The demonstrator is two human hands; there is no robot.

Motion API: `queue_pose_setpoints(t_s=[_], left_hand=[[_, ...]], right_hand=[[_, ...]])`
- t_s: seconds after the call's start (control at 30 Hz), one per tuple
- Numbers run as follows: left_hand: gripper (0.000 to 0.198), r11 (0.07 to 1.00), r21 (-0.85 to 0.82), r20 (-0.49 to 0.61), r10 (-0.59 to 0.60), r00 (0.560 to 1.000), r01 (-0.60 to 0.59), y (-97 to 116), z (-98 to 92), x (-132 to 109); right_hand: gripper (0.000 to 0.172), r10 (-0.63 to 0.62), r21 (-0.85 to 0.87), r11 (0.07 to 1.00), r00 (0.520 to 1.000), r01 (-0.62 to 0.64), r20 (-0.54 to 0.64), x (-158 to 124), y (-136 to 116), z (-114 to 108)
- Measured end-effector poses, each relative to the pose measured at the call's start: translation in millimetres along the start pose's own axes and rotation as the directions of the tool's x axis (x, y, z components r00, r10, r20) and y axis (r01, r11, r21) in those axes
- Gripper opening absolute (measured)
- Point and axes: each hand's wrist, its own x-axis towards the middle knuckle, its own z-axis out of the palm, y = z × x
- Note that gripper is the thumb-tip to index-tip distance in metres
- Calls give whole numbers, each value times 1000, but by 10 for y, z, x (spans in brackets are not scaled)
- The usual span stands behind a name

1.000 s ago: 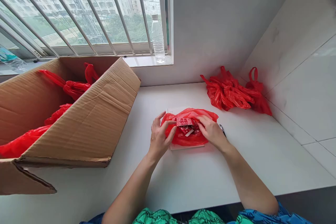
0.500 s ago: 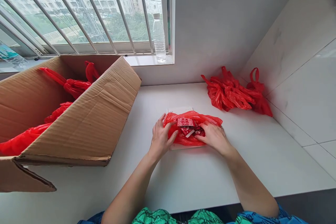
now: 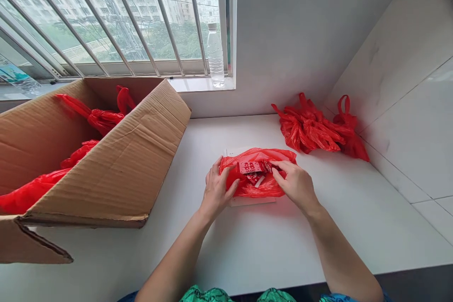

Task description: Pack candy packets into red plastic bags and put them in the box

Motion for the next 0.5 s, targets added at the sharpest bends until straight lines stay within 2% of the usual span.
queue_pose_setpoints(t_s=[0.1,0.17,0.23,0.33,0.5], left_hand=[[38,1000,-10,6,-2,1000,2,-6,0,5],[39,1000,-16,4,-5,1000,5,-8,1,6],[39,1000,-24,-2,-1,1000,1,-6,1,4],[39,999,-39,-17,12,1000,-13,12,-11,4],[31,995,-65,-100,68,993,-74,91,-88,15]], right_hand=[[31,68,325,943,997,-75,32,26,5,13],[34,134,529,827,980,-191,145,48,12,28],[37,150,650,705,956,-282,252,67,14,44],[39,119,711,622,937,-328,328,75,0,68],[37,38,739,593,929,-318,369,36,-72,119]])
